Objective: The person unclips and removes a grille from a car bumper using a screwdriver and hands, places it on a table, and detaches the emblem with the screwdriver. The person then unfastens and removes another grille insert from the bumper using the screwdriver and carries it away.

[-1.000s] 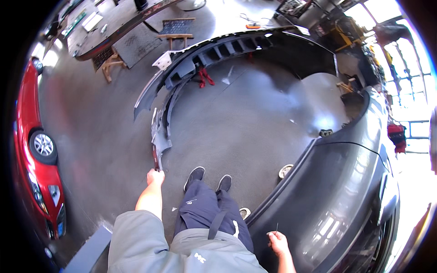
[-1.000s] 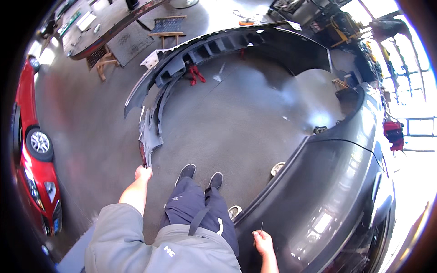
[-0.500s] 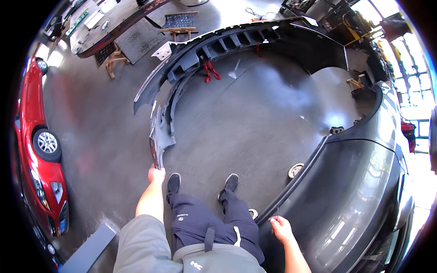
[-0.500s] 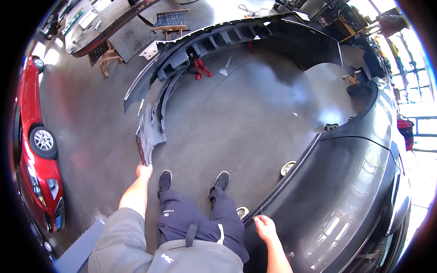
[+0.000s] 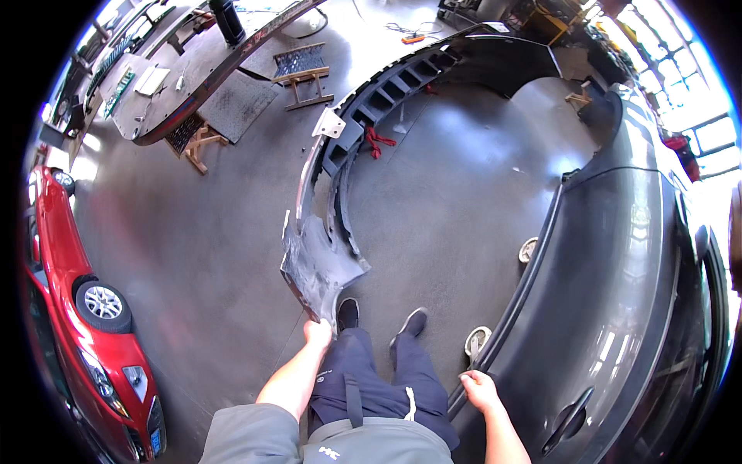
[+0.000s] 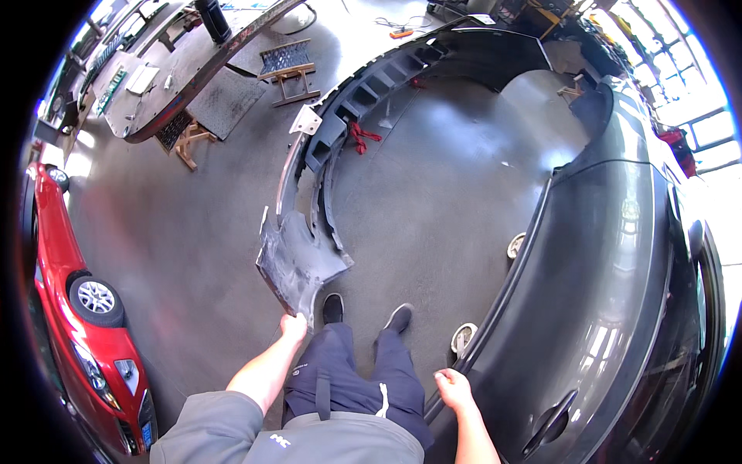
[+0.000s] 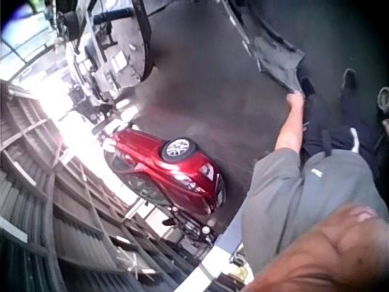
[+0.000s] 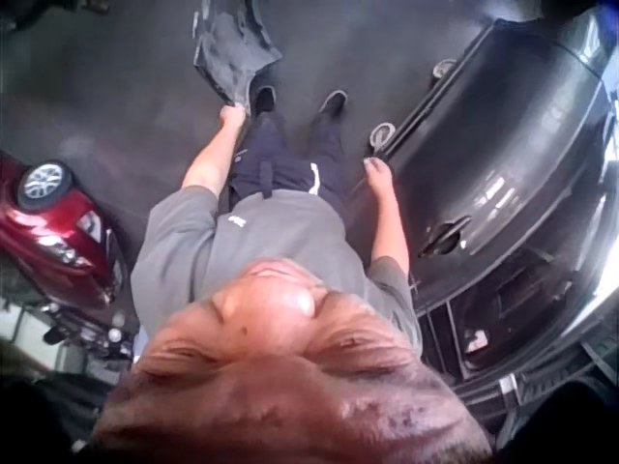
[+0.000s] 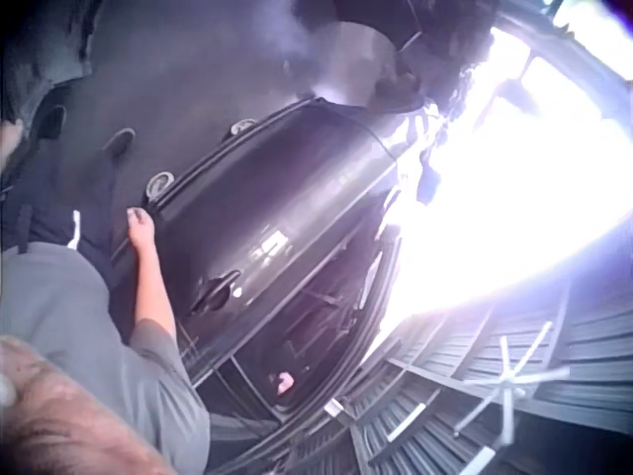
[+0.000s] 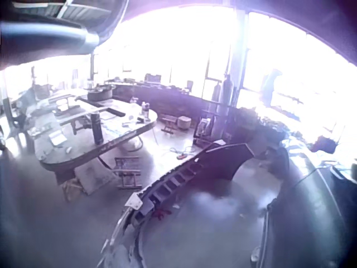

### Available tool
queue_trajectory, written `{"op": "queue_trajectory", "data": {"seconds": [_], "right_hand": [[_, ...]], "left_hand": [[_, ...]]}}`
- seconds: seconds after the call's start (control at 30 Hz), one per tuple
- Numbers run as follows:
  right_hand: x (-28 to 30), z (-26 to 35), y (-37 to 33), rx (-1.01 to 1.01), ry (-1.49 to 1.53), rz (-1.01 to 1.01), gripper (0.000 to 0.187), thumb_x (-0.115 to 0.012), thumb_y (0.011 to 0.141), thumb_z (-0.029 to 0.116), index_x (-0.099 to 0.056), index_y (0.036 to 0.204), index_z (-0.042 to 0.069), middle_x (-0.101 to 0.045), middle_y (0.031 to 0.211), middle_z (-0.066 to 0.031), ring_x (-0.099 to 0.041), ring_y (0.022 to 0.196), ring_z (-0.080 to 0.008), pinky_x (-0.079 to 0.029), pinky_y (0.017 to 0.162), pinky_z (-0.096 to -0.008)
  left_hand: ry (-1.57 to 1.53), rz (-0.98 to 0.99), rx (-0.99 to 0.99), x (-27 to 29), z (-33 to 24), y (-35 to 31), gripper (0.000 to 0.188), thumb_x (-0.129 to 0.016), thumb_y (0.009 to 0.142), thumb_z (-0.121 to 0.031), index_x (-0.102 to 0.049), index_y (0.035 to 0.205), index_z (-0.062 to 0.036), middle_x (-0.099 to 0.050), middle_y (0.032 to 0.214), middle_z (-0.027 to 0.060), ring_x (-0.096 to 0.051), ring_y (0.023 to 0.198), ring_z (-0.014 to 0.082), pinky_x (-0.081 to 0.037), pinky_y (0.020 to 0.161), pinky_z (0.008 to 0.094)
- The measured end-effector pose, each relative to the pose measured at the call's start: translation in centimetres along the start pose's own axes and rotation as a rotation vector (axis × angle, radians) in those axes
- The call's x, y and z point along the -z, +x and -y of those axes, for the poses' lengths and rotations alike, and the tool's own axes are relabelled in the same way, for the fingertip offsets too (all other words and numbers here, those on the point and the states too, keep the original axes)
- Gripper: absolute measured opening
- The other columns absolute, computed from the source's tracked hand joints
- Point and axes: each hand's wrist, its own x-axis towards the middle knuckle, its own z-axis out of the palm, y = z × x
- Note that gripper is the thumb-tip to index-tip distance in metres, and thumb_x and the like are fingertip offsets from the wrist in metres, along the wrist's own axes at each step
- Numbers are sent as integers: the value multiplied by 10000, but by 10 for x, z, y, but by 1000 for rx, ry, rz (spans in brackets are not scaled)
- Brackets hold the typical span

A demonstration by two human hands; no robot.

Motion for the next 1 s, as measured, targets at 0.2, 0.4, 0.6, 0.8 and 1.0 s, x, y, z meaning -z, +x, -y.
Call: {"op": "queue_trajectory", "data": {"seconds": [0.2, 0.4, 0.6, 0.8, 1.0], "right_hand": [[-69, -11, -34, -13, 290, 177, 213, -577, 1028, 125, -704, 1178, 42, -616, 782, 4, -560, 643, -98, -495, 621, -284], [-153, -68, 17, -151, 394, -18, 239, -547, 1006, 98, -672, 1209, 81, -610, 828, -9, -525, 584, -117, -469, 500, -321], [-227, -55, 32, -331, 700, -199, 375, -670, 1032, 357, -596, 1289, 94, -549, 771, -5, -489, 548, -115, -459, 447, -340], [-283, -37, 24, -505, 910, -408, 1031, -757, 930, 593, -258, 1641, 36, -527, 764, -49, -482, 543, -163, -416, 452, -337], [-341, -54, 6, -194, 838, -206, 730, -793, 943, 305, -485, 1553, 49, -684, 1315, -94, -577, 757, -103, -504, 528, -264]], "left_hand": [[-192, 117, -6, 6, 54, -80, 329, -587, 873, -175, -693, 980, 117, -735, 865, 214, -725, 815, 283, -565, 764, 451], [-405, 401, 200, 52, 103, -137, 372, -600, 895, -151, -621, 1118, 147, -701, 1033, 234, -714, 874, 325, -589, 780, 517], [-589, 640, 339, 163, 121, -179, 370, -554, 943, -55, -556, 1300, 41, -654, 1225, 207, -678, 1122, 369, -574, 953, 603], [-580, 664, 387, 274, 154, -193, 351, -577, 917, -45, -548, 1247, 70, -622, 1251, 231, -672, 1124, 397, -542, 986, 650], [-543, 586, 276, 391, 168, -160, 207, -628, 929, -114, -640, 1042, 59, -651, 1082, 203, -685, 992, 381, -587, 894, 629]]}}
